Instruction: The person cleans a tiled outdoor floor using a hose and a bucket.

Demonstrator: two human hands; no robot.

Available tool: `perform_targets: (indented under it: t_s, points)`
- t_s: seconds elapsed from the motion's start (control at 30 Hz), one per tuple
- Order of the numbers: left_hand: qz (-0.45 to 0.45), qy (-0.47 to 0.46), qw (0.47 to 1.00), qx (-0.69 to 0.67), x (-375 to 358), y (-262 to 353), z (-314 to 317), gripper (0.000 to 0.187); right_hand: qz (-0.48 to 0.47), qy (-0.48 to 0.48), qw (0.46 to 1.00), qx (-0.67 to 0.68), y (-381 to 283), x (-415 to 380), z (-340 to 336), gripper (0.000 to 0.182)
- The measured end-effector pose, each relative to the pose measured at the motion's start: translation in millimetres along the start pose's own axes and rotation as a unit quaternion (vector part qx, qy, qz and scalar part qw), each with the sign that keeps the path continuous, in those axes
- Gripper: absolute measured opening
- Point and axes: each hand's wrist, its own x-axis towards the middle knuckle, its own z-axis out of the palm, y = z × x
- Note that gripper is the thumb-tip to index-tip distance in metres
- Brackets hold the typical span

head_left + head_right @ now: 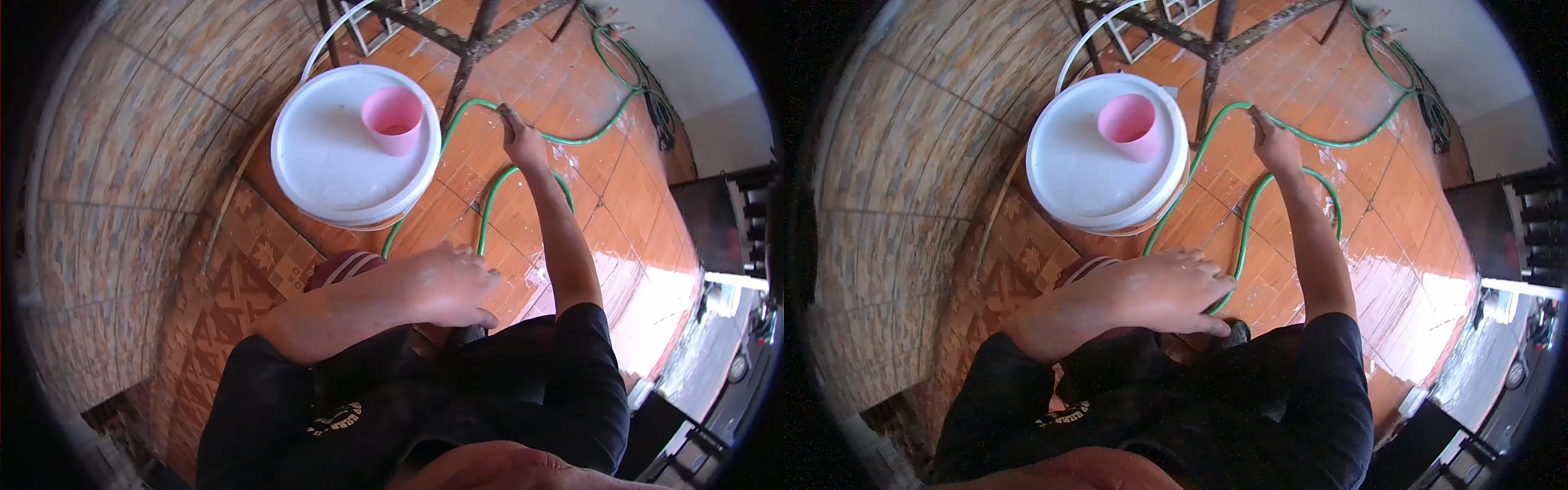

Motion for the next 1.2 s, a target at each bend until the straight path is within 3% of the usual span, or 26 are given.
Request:
perform_targets:
  t_s: [0.53,0.93,1.2]
  points:
    - [-0.064,-0.016,0.998,-0.004,-5,-2,-6,0.074,0.033,0.018,0.999,0.001,21,10,-17,0.027]
    - [-0.068,-0.011,0.998,-0.015,-3,-13,-6,0.072,0.096,0.022,0.995,-0.004,23,9,-27,0.027]
    - [-0.049,0.018,0.999,-0.003,-3,-23,0,0.071,0.010,-0.033,0.999,0.006,38,-11,-21,0.028]
